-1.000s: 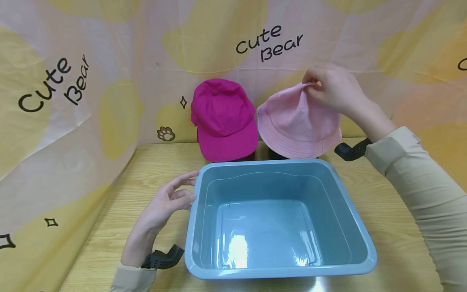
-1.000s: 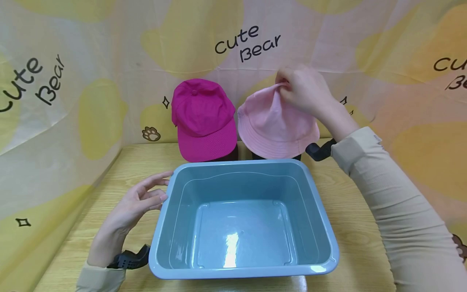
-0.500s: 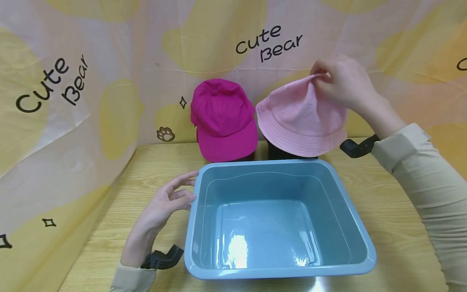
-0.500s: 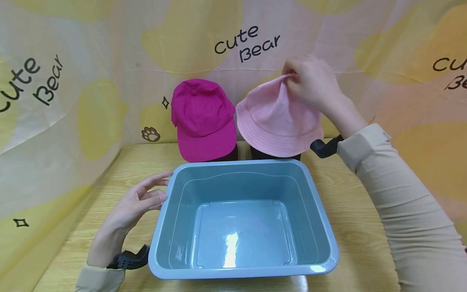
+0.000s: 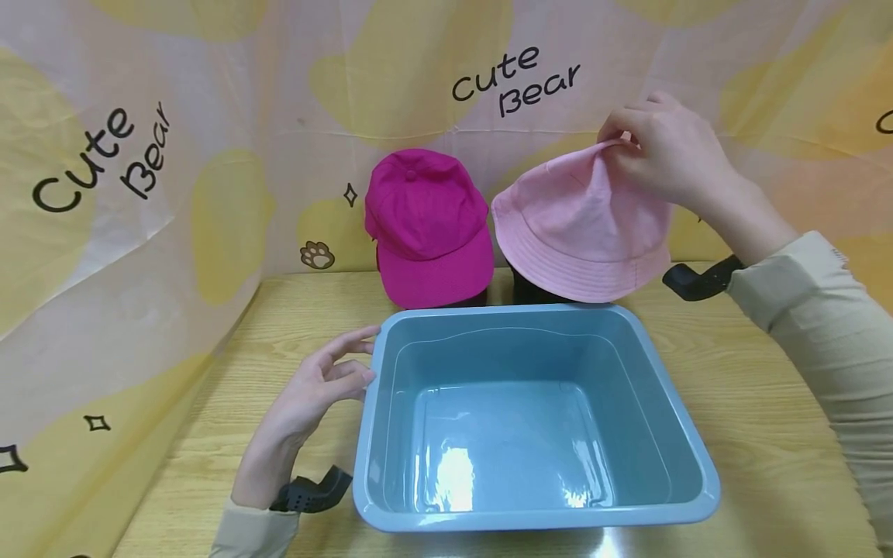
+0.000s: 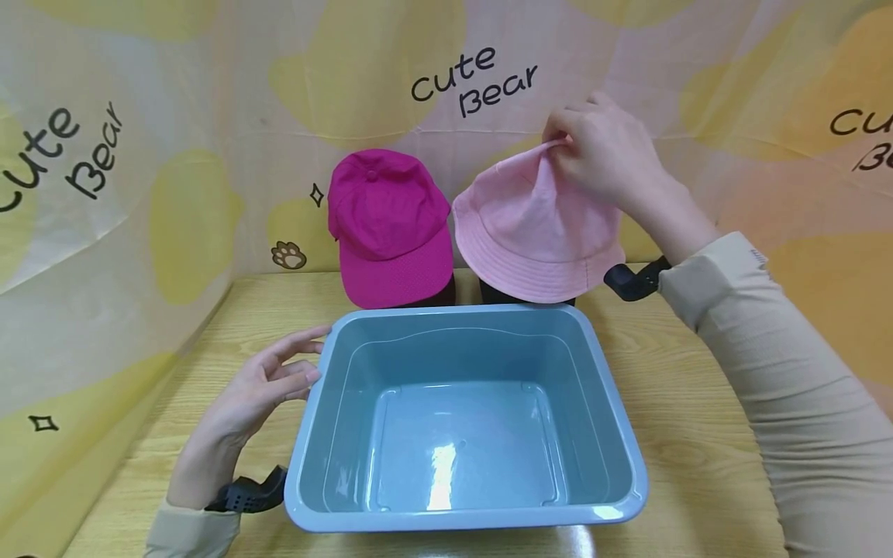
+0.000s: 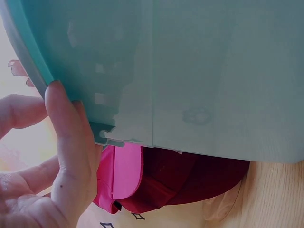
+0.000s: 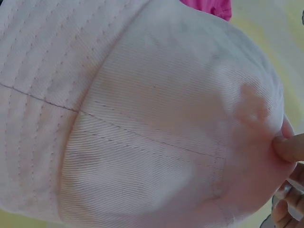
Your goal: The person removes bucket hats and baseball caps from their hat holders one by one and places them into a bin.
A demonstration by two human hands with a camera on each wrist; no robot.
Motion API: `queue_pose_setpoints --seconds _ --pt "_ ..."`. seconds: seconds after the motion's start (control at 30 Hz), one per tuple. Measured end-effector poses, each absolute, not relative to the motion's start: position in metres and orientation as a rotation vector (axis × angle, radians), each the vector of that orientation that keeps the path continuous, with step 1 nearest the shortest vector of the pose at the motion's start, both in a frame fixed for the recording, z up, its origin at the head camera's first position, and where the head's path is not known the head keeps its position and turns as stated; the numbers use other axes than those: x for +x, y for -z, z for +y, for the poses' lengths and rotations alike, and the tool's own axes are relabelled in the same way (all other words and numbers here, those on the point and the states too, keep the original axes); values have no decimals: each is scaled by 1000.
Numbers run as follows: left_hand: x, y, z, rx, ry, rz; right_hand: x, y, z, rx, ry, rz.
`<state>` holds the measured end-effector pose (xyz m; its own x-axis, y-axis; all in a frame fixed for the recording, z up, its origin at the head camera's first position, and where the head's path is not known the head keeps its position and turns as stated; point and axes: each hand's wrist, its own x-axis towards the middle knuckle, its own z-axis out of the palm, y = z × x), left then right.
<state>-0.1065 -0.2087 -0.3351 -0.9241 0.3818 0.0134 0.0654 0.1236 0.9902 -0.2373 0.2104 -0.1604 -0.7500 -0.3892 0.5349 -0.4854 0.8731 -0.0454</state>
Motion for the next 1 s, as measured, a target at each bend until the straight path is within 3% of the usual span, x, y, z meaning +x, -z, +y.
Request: queue_pose_setpoints --seconds 1.0 --pt "-103 335 -211 451 -1881 2161 -191 137 201 642 -184 -2523"
